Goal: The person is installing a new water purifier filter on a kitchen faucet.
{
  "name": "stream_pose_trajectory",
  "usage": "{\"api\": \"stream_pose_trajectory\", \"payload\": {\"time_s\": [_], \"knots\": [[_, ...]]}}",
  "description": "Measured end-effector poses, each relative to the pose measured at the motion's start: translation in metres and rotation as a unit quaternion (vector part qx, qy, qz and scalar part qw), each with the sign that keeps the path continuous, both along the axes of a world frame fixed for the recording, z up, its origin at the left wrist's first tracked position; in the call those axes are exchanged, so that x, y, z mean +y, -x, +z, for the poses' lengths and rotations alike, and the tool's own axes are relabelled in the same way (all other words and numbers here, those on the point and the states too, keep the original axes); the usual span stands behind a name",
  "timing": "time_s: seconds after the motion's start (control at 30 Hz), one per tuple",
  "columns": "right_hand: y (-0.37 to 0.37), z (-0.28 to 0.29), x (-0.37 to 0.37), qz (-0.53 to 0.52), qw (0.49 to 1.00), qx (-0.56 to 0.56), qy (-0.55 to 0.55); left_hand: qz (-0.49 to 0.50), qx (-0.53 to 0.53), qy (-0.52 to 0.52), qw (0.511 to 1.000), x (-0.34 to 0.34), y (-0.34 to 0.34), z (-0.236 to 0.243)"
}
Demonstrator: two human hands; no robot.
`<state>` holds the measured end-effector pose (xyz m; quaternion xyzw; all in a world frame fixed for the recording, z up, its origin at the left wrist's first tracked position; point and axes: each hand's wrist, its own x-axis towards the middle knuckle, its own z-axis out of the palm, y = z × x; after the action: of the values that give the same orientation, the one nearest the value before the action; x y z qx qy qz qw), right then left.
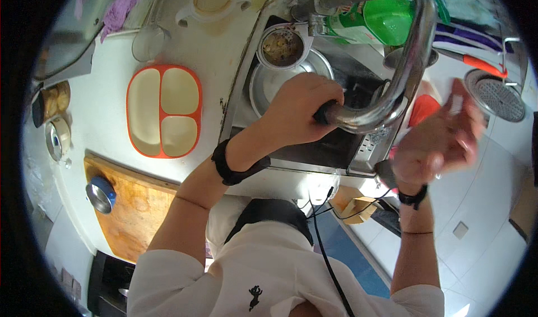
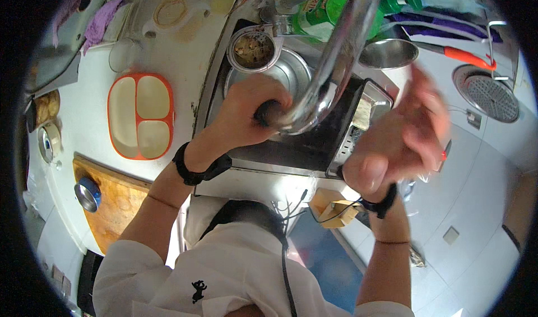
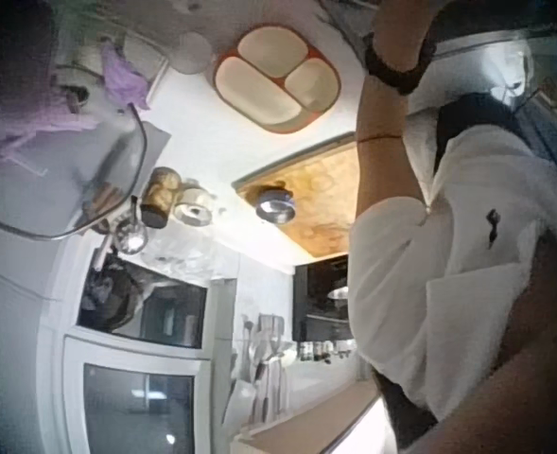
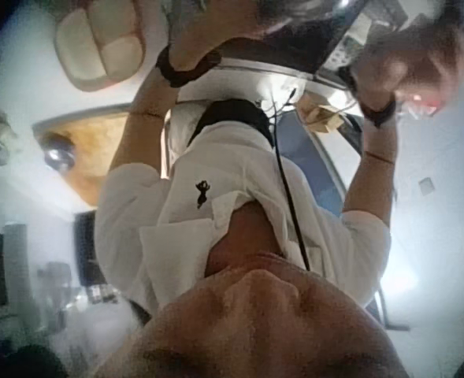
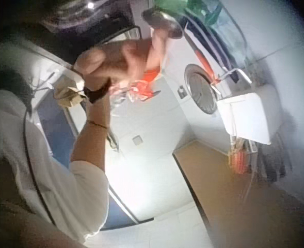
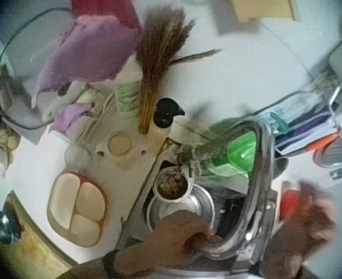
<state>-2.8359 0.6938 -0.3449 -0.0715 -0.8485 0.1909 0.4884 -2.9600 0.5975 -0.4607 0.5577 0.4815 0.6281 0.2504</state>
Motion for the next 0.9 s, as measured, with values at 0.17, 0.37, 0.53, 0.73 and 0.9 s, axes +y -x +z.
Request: {"api": "stream_pose_trajectory", "payload": {"time_s": [0.17,0.37,0.53,0.73,0.9], "knots": [[-0.038,-0.085,-0.047,0.133,0.771,-0.101,0.615,0.012,0.023,-0.064,0.998,0.017,0.004,0.010],[0.002,-0.109,-0.068,0.063,0.829,-0.050,0.554,-0.002,-0.046,0.121,0.992,0.004,0.003,0.023],[0.017,-0.128,-0.062,0.003,0.889,-0.021,0.457,-0.090,-0.042,0.134,0.986,-0.002,0.023,0.033],[0.019,-0.123,-0.056,-0.039,0.910,-0.061,0.408,0.133,0.165,-0.067,0.975,0.016,0.050,0.114],[0.026,-0.132,-0.047,0.025,0.935,-0.012,0.353,-0.114,0.702,0.074,0.699,0.029,0.040,0.183]]}}
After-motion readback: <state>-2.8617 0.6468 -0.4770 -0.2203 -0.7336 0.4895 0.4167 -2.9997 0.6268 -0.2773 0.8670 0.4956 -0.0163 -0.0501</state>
